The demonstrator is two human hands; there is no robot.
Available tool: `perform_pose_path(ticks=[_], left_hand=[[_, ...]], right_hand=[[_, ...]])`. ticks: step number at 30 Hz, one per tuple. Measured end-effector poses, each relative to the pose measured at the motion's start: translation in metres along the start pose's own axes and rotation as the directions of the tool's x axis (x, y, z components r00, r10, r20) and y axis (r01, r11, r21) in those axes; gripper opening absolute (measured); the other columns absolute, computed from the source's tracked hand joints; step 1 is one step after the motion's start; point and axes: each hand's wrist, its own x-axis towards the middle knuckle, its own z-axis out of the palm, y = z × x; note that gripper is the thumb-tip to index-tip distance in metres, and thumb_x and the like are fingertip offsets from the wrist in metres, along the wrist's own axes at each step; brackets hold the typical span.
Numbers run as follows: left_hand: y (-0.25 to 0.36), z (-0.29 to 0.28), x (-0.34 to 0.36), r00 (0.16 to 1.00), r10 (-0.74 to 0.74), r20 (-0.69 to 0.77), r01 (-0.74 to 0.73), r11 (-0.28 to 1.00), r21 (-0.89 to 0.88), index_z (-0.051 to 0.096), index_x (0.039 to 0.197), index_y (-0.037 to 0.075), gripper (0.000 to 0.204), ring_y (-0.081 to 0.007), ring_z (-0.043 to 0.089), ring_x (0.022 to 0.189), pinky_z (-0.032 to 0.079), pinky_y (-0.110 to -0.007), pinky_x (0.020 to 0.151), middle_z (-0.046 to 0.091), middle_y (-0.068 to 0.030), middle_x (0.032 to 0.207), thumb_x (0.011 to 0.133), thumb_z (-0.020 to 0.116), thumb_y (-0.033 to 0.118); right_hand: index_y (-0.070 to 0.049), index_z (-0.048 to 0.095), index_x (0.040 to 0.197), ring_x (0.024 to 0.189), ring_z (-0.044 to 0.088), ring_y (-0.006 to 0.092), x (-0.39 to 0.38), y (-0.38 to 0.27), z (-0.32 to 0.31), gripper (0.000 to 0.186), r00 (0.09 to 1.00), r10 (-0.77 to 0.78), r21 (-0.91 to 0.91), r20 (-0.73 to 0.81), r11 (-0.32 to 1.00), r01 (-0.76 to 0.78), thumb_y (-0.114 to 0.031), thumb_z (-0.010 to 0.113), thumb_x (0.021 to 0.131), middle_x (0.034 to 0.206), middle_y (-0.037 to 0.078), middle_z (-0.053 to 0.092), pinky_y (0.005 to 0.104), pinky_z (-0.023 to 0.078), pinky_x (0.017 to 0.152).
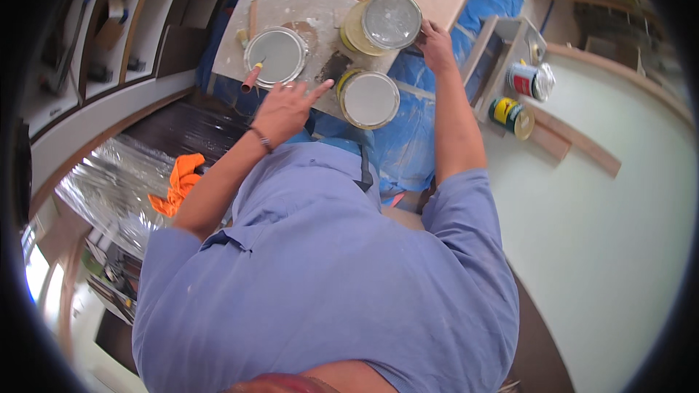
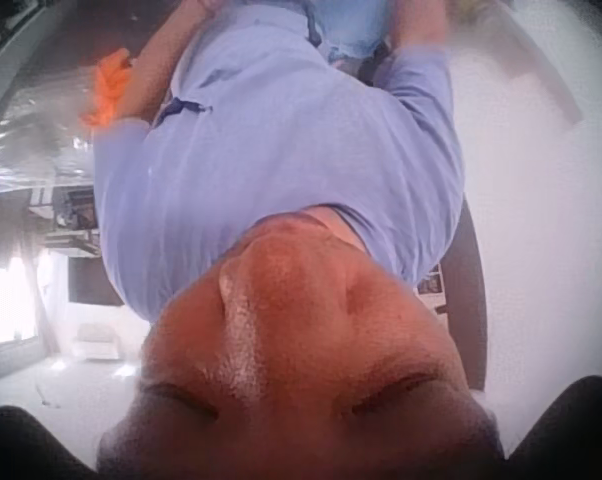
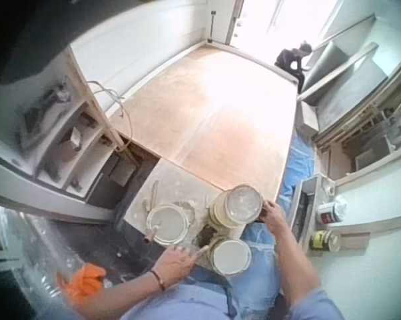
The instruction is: The person retrieves a bag from a shelf, then assembles a paint roller by inserting a wooden stick into the roller sleeve. They move a large board to a work surface, open paint cans, and stir the paint with the roller. The person pours paint from one can into another and continues mixing.
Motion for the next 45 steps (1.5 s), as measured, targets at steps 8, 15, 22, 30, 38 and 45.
perform_pose_path(ticks=[8, 15, 22, 30, 38, 45], left_hand=[[0.037, 0.121, 0.07, 0.832, 0.307, 0.462, -0.552, 0.53, 0.643, 0.047, 0.157, 0.0, 0.055, -0.0251, 0.061, 0.075, 0.036, -0.051, 0.097, 0.06, -0.0075, 0.089, 0.104, 0.046, 0.018], [0.047, 0.068, 0.047, 0.726, 0.413, 0.551, -0.681, 0.546, 0.488, 0.075, 0.12, 0.003, 0.033, -0.0281, 0.064, 0.095, 0.037, -0.051, 0.103, 0.063, -0.0112, 0.1, 0.099, 0.052, 0.014], [0.004, 0.045, 0.008, 0.944, 0.173, 0.283, -0.266, 0.903, 0.338, 0.071, 0.12, 0.005, 0.03, -0.0272, 0.064, 0.113, 0.04, -0.052, 0.109, 0.064, -0.0119, 0.113, 0.097, 0.055, 0.016], [0.026, 0.063, -0.064, 0.977, -0.125, 0.175, 0.065, 0.948, 0.312, 0.071, 0.12, 0.013, 0.029, -0.0267, 0.067, 0.108, 0.04, -0.054, 0.102, 0.064, -0.0097, 0.111, 0.095, 0.06, 0.019], [0.072, 0.089, -0.132, 0.938, -0.334, 0.094, 0.305, 0.923, 0.235, 0.071, 0.13, 0.019, 0.037, -0.0261, 0.068, 0.104, 0.042, -0.052, 0.098, 0.065, -0.0088, 0.11, 0.095, 0.063, 0.028], [0.102, 0.096, -0.19, 0.803, -0.593, 0.065, 0.589, 0.805, 0.072, 0.07, 0.136, 0.017, 0.041, -0.0296, 0.068, 0.112, 0.042, -0.054, 0.102, 0.067, -0.0112, 0.116, 0.101, 0.059, 0.034]], right_hand=[[0.003, 0.07, 0.107, 0.086, 0.071, 0.021, -0.128, -0.014, 0.01, 0.023, 0.781, -0.583, -0.608, -0.224, 0.71, 0.355, -0.019, 0.066, 0.106, 0.094, 0.011, 0.074, 0.035, 0.055, 0.077], [-0.005, 0.063, 0.099, 0.091, 0.064, 0.035, -0.225, 0.024, 0.02, 0.007, 0.559, -0.828, -0.927, 0.04, 0.178, 0.33, -0.01, 0.067, 0.099, 0.097, 0.014, 0.067, 0.0442, 0.051, 0.079], [-0.008, 0.062, 0.102, 0.092, 0.063, 0.0296, -0.254, 0.113, 0.017, 0.014, 0.527, -0.793, -0.873, 0.305, -0.011, 0.488, -0.006, 0.07, 0.091, 0.096, 0.009, 0.065, 0.0431, 0.048, 0.084], [-0.01, 0.065, 0.1, 0.1, 0.063, 0.0253, -0.242, 0.182, 0.016, 0.013, 0.476, -0.701, -0.779, 0.532, -0.184, 0.599, -0.012, 0.063, 0.088, 0.095, 0.006, 0.062, 0.0482, 0.043, 0.106], [-0.009, 0.068, 0.103, 0.107, 0.062, 0.0284, -0.211, 0.212, 0.028, 0.014, 0.511, -0.642, -0.77, 0.571, -0.203, 0.605, -0.015, 0.063, 0.091, 0.101, 0.008, 0.064, 0.0511, 0.041, 0.111], [-0.012, 0.064, 0.14, 0.143, 0.047, 0.0369, -0.199, 0.198, 0.027, 0.043, 0.589, -0.683, -0.844, 0.432, -0.076, 0.53, -0.032, 0.061, 0.102, 0.146, 0.014, 0.058, 0.0579, 0.028, 0.123]])
